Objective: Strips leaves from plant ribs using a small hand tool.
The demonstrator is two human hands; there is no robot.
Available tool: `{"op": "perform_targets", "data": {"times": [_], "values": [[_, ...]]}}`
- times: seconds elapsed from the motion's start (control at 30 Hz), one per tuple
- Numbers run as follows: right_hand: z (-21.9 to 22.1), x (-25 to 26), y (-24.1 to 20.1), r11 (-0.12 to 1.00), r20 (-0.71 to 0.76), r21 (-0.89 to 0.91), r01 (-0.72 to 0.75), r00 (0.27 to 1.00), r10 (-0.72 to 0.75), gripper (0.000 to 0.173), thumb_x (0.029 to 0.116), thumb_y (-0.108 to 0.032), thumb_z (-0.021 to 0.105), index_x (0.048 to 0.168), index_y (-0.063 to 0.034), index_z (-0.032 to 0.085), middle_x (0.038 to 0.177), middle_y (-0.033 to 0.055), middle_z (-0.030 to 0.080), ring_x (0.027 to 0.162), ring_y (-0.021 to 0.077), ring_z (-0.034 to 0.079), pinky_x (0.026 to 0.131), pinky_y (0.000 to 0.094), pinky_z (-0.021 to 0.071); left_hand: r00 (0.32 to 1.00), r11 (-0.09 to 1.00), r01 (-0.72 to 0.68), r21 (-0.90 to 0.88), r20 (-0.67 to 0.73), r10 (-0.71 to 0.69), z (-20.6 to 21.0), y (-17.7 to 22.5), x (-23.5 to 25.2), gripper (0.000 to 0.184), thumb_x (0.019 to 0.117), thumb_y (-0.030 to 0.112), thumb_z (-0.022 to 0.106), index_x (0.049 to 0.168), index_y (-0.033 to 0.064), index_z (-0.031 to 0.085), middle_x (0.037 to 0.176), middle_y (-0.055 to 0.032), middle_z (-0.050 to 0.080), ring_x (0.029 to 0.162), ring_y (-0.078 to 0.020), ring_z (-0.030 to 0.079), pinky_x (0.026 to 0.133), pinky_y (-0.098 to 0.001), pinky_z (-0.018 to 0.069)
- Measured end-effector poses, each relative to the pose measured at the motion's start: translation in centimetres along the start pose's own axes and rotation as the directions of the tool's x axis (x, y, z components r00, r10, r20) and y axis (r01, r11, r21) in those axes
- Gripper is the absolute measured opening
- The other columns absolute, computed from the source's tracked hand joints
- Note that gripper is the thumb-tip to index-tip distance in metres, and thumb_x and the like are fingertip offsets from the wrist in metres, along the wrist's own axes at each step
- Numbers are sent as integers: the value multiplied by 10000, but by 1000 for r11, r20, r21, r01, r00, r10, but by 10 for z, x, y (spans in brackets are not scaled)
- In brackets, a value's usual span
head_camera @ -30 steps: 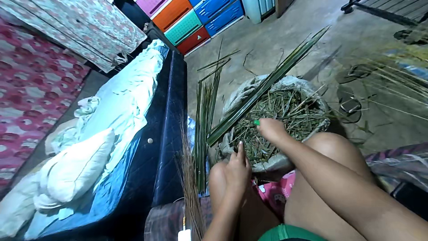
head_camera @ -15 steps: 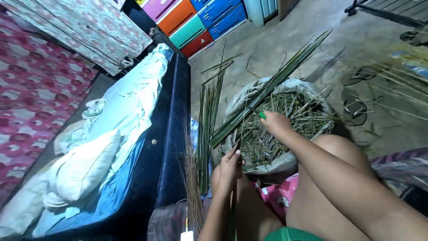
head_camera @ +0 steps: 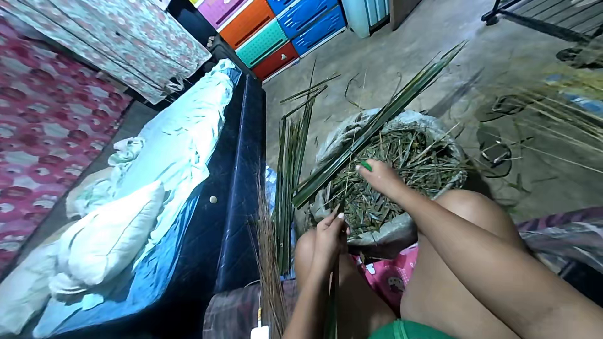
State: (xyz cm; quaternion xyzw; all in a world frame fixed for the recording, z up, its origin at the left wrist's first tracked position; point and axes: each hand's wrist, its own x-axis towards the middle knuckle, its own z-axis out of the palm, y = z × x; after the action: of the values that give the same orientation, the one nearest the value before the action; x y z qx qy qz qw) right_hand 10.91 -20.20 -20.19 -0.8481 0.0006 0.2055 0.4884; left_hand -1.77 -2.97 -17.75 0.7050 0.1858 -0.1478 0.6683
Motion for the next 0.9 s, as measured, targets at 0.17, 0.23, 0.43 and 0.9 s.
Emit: {"op": "perform_targets", "data": {"times": [0.17, 0.23, 0.43, 0.9], "values": [[27, -12, -2, 980, 291, 196, 16, 954, -74, 306, 1121, -275, 462, 1196, -25, 622, 905, 80, 550, 712, 154, 485, 677, 345, 431, 1000, 984, 22, 174, 7, -23, 17, -3, -1, 373, 1089, 91, 452, 1442, -21, 493, 739, -43, 607, 437, -37, 415, 409, -197, 366], [19, -5, -1, 982, 255, 186, -32, 967, -17, 317, 1122, -280, 468, 1222, -28, 632, 956, 100, 579, 752, 166, 503, 711, 360, 441, 999, 960, 42, 276, 20, -50, 19, -4, -2, 427, 1075, 78, 477, 1495, 1, 450, 816, -57, 641, 467, -48, 459, 444, -210, 412], [15, 14, 14, 979, -20, 201, -28, 999, 33, 345, 1111, -275, 483, 1211, 19, 632, 1040, 224, 648, 935, 327, 626, 856, 529, 490, 1000, 828, -7, 561, 14, 0, 15, -9, 6, 464, 1117, 180, 414, 1573, 94, 402, 915, -81, 686, 534, -103, 536, 532, -284, 490], [45, -9, -9, 853, 103, -519, -44, 988, 113, 396, 1096, -273, 458, 1353, 8, 569, 1291, 261, 658, 1211, 442, 645, 950, 625, 511, 990, 757, 103, 645, -138, -17, 7, -8, 33, 452, 1129, 190, 357, 1563, 81, 419, 863, -93, 657, 562, -139, 486, 563, -319, 440]]}}
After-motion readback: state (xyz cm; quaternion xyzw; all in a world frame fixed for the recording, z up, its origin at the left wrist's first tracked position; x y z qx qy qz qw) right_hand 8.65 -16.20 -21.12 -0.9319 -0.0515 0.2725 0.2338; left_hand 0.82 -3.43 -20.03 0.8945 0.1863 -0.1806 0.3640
